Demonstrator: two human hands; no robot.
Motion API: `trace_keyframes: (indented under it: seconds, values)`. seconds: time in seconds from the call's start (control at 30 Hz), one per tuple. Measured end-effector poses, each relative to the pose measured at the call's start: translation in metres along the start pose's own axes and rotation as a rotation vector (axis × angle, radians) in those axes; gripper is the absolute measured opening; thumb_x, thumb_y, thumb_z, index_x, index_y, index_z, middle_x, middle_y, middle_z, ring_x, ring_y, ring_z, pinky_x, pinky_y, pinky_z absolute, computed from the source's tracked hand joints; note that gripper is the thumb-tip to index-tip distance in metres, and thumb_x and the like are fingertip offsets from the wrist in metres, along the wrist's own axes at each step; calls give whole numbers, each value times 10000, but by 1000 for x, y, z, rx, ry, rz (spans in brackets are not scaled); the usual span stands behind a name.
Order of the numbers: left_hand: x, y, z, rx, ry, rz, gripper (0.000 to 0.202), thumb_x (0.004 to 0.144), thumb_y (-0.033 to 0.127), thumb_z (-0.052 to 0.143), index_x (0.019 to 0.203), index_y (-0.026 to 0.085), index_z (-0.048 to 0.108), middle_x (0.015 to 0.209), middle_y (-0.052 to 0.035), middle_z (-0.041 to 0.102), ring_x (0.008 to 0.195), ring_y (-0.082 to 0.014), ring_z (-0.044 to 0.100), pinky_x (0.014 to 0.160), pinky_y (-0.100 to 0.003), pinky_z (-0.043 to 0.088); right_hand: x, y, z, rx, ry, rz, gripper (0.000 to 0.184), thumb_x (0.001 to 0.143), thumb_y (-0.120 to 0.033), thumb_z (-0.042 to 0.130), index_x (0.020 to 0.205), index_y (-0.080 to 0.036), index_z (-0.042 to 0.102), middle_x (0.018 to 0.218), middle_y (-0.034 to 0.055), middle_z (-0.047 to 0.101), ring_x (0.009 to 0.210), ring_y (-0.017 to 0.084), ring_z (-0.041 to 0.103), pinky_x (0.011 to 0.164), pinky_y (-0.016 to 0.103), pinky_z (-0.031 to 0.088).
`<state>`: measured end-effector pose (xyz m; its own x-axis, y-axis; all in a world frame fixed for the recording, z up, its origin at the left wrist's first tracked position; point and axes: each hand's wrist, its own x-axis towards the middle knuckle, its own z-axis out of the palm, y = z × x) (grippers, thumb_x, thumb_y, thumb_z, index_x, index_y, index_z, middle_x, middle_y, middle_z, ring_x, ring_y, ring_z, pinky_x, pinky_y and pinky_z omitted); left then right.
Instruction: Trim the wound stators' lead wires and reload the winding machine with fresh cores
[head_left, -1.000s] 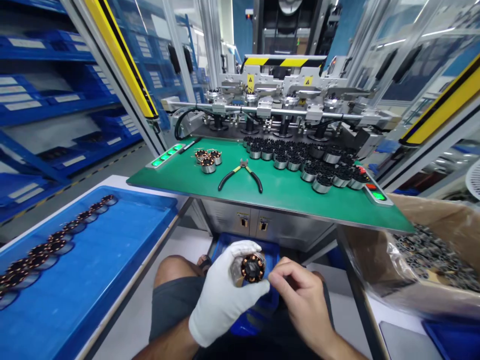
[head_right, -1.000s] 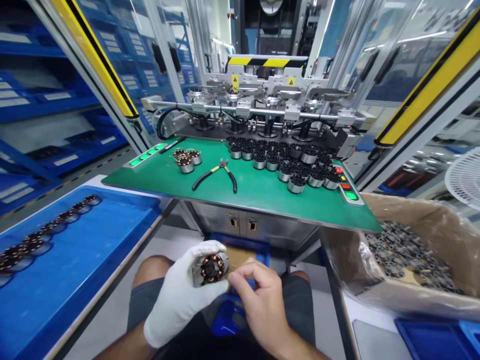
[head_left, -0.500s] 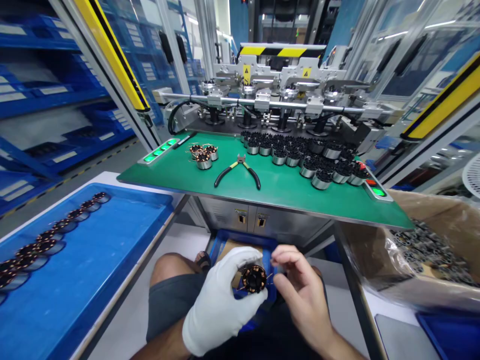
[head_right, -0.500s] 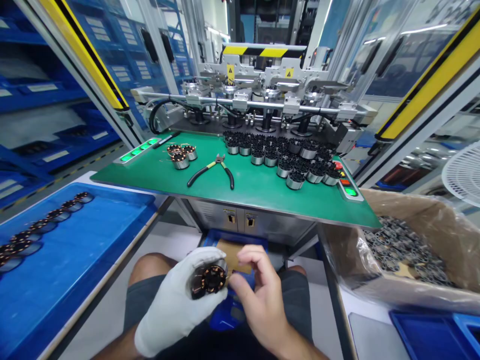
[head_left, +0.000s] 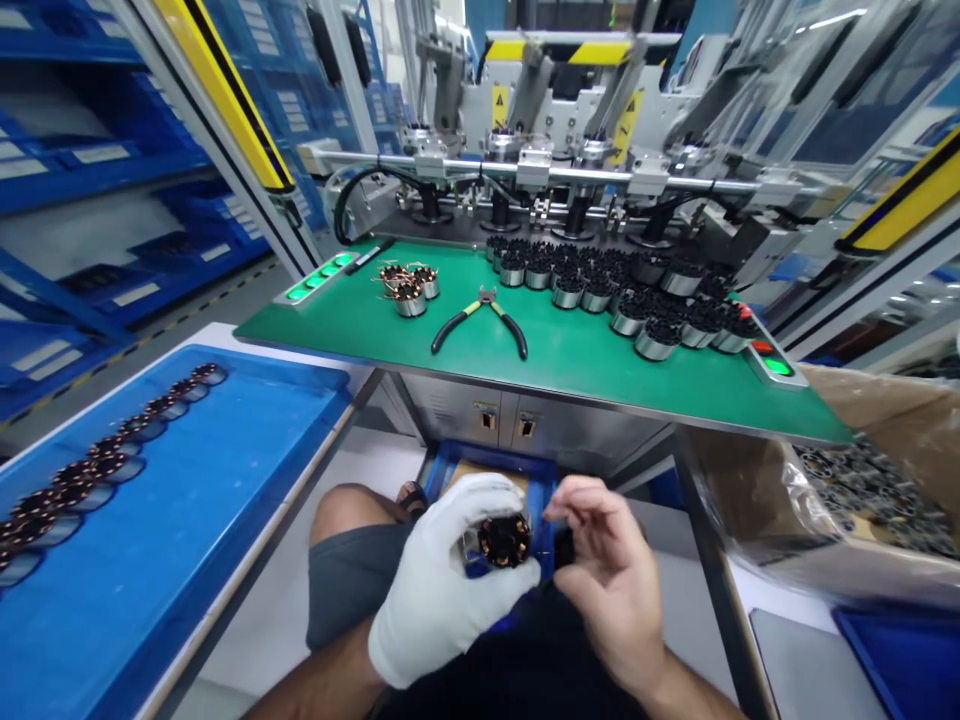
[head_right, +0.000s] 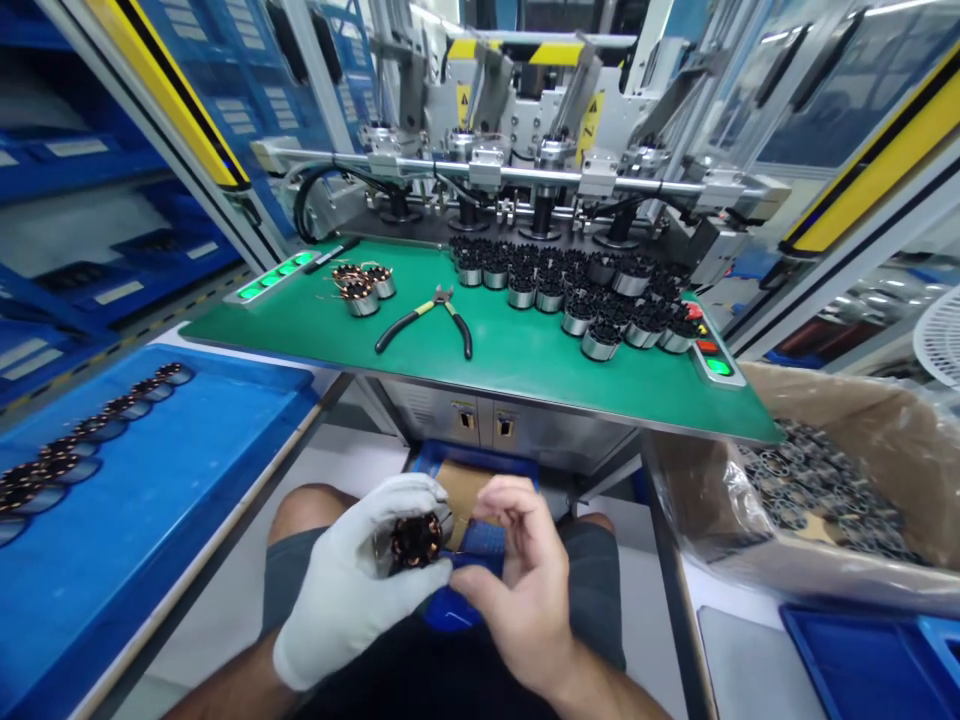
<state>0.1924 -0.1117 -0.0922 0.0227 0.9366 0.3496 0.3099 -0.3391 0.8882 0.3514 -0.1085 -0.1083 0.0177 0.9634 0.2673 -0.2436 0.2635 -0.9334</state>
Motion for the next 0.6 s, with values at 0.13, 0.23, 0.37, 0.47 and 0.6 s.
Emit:
trace_keyframes:
  seconds: [0.13,0.23,0.37,0.47,0.6]
  values:
    - [5,2,0,-84,74,-63,364,654,165,799,990,234,679,1081,-46,687,992,-197,683,925,-305,564,3,-3,-5,-146,-120,48,108,840,-277,702,803,-198,639,798,20,570,754,142,564,672,255,458]
    - [6,2,3,-105,61,-83,344,658,185,792,983,222,684,1074,-56,692,994,-209,683,916,-314,568,6,-9,-6,-223,-110,-4,171,872,-233,658,711,-189,621,694,6,568,662,128,549,613,249,432]
    - [4,4,6,-45,8,-66,348,663,137,745,979,249,655,1036,-19,679,956,-176,673,890,-274,560,9,-17,-6,-283,-70,-121,164,863,-191,657,703,-188,622,654,-2,576,628,119,545,594,242,427]
    - [5,8,6,4,-28,-35,310,667,120,696,941,247,625,986,-8,661,906,-163,663,833,-254,558,12,-19,-4,-267,-47,-44,176,847,-221,679,686,-185,618,655,-4,581,624,114,546,583,228,431]
    - [7,15,4,4,-72,-52,298,638,100,658,899,235,612,931,-8,653,842,-170,657,803,-276,556,14,-17,-4,-203,-109,104,162,838,-273,692,713,-184,639,664,2,599,617,120,553,574,230,447]
